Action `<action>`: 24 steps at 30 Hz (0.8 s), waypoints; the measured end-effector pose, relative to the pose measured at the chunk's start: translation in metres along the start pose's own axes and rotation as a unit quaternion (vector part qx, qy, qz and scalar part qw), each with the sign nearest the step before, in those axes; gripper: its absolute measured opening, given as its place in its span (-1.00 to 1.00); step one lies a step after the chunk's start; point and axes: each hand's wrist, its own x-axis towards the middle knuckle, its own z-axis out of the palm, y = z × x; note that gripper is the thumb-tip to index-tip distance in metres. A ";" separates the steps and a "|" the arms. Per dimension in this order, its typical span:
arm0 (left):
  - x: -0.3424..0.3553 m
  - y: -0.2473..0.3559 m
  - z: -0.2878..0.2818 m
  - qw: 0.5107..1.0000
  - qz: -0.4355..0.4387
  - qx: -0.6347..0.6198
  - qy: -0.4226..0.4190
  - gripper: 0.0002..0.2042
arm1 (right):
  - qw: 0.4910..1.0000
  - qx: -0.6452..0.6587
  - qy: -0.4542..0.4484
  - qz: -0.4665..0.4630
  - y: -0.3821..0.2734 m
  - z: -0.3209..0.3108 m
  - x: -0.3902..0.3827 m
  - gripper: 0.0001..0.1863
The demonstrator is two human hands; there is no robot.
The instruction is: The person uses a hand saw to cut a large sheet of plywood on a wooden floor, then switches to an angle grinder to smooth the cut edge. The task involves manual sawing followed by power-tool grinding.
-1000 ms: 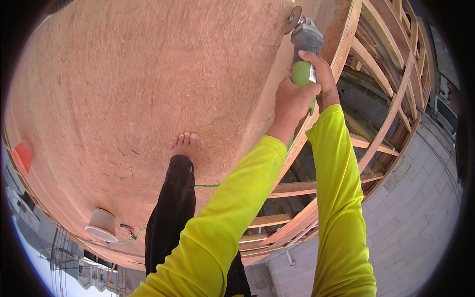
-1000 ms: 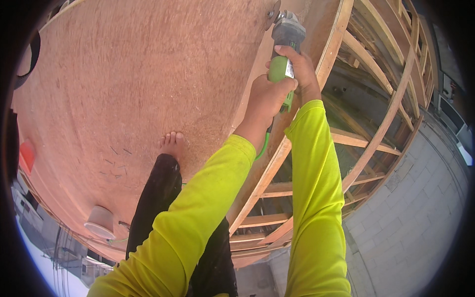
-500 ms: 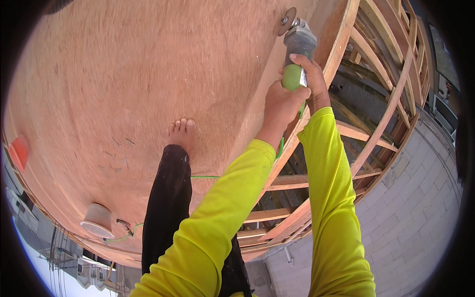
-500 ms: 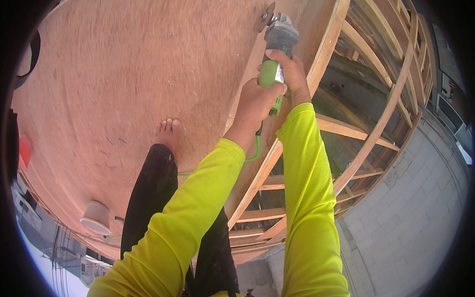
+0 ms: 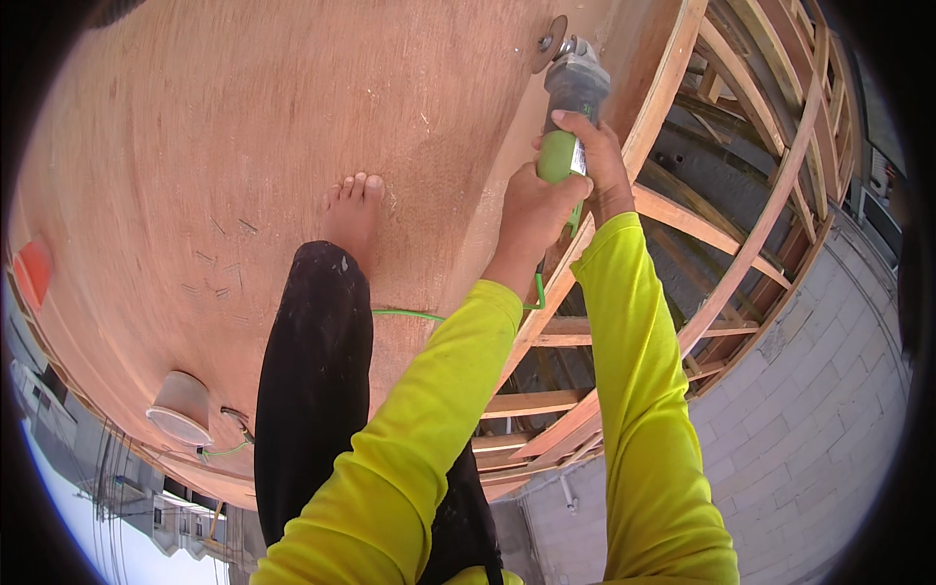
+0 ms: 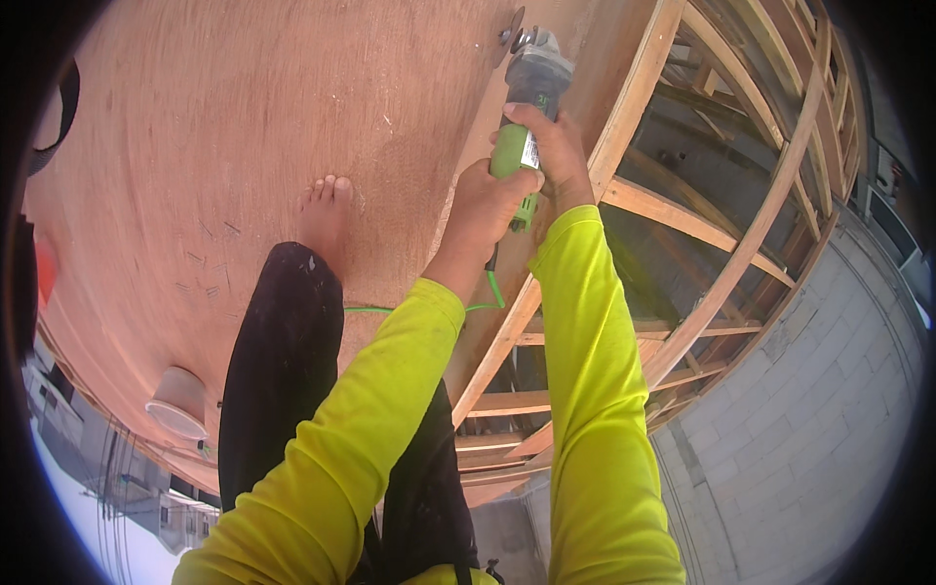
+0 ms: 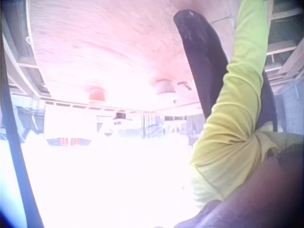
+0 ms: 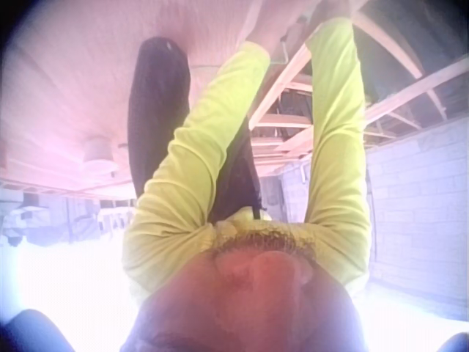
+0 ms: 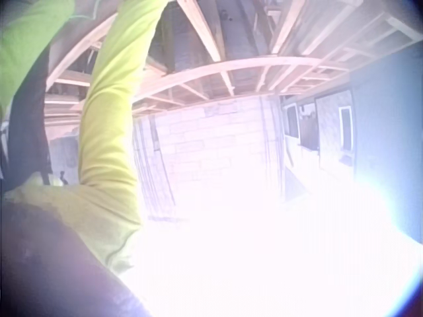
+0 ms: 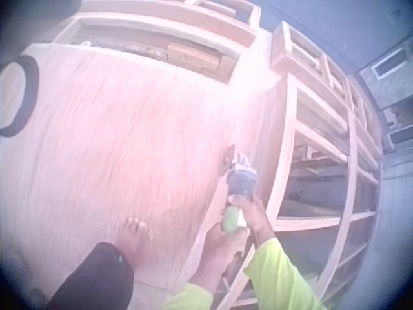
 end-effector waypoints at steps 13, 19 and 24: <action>-0.070 -0.068 -0.036 0.998 -0.051 0.017 0.036 -0.62 | 0.999 0.029 -0.012 0.023 0.087 0.000 -0.069 -0.43; -0.093 -0.098 -0.047 0.997 -0.042 0.031 0.059 -0.62 | 0.999 0.020 -0.025 0.038 0.112 0.000 -0.092 -0.42; -0.117 -0.113 -0.053 0.995 -0.066 0.020 0.067 -0.60 | 0.998 0.037 -0.025 0.051 0.135 -0.002 -0.118 -0.40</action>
